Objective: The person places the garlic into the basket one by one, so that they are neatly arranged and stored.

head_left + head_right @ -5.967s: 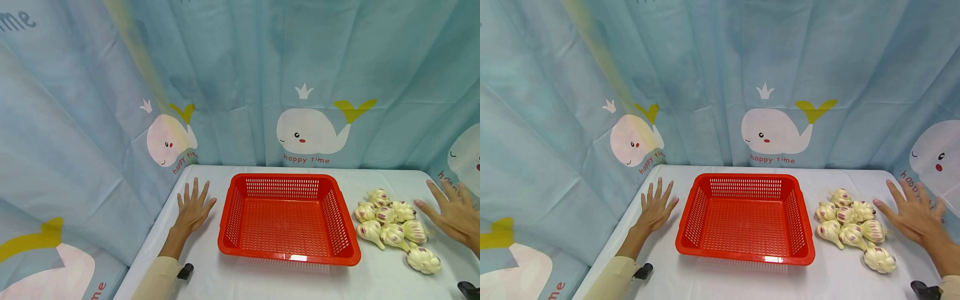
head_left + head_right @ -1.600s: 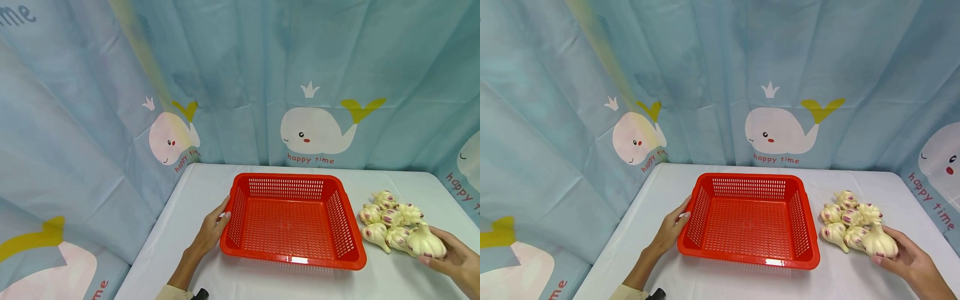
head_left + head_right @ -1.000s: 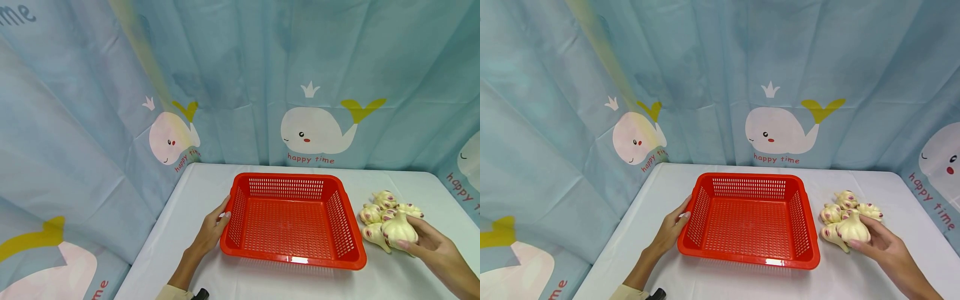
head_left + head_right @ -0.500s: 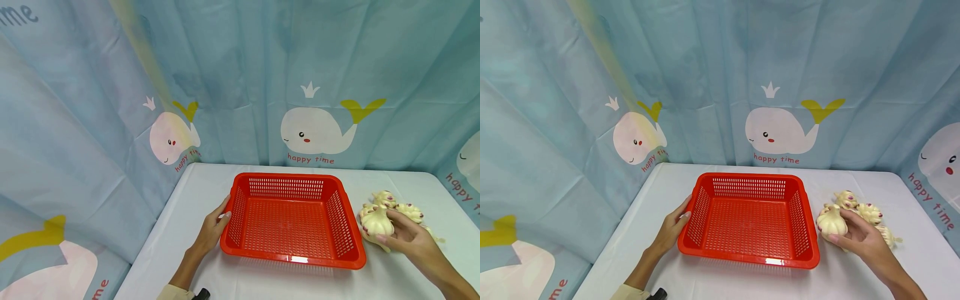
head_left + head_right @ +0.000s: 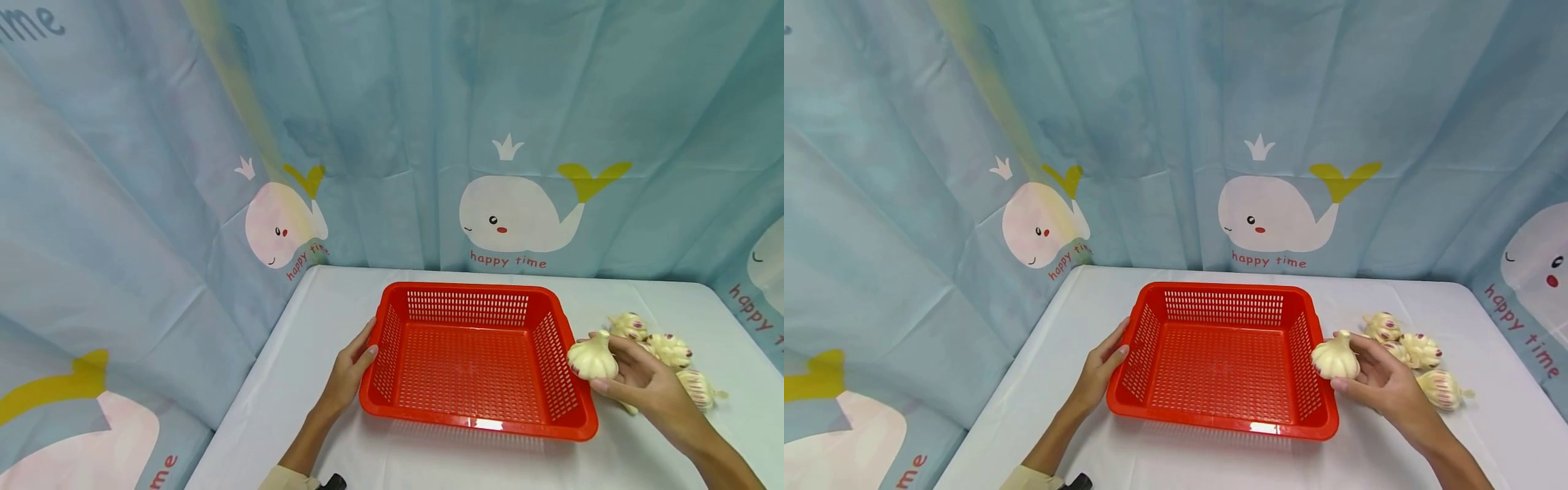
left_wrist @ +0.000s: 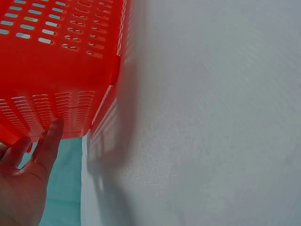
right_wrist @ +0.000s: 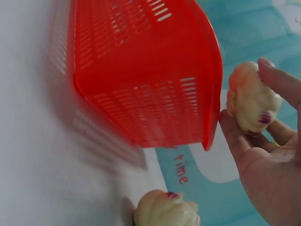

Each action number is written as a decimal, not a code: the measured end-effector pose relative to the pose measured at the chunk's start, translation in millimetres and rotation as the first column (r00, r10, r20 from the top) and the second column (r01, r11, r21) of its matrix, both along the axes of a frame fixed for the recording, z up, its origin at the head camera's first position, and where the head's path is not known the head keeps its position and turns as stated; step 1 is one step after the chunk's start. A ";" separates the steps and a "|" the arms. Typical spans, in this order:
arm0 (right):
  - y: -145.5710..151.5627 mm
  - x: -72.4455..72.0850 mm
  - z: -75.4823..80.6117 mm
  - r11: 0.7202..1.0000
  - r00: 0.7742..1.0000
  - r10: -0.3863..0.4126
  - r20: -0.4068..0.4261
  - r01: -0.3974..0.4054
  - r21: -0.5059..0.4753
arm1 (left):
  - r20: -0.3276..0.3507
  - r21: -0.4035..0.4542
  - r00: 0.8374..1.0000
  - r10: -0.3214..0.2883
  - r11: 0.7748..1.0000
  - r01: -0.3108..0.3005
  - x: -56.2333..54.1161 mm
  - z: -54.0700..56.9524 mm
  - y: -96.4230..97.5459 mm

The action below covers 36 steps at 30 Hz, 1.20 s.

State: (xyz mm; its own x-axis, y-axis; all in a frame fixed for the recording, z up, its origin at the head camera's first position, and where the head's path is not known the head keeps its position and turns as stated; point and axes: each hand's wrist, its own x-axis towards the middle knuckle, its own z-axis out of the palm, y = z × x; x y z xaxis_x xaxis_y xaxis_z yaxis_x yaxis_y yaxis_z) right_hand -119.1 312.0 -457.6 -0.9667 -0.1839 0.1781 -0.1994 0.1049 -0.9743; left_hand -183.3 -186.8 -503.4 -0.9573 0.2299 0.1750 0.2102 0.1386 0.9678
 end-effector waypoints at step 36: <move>-59.0 -33.8 48.4 0.981 0.999 0.035 0.010 -0.036 0.192 | 0.014 0.070 1.000 0.002 0.998 -0.003 1.9 -4.1 2.3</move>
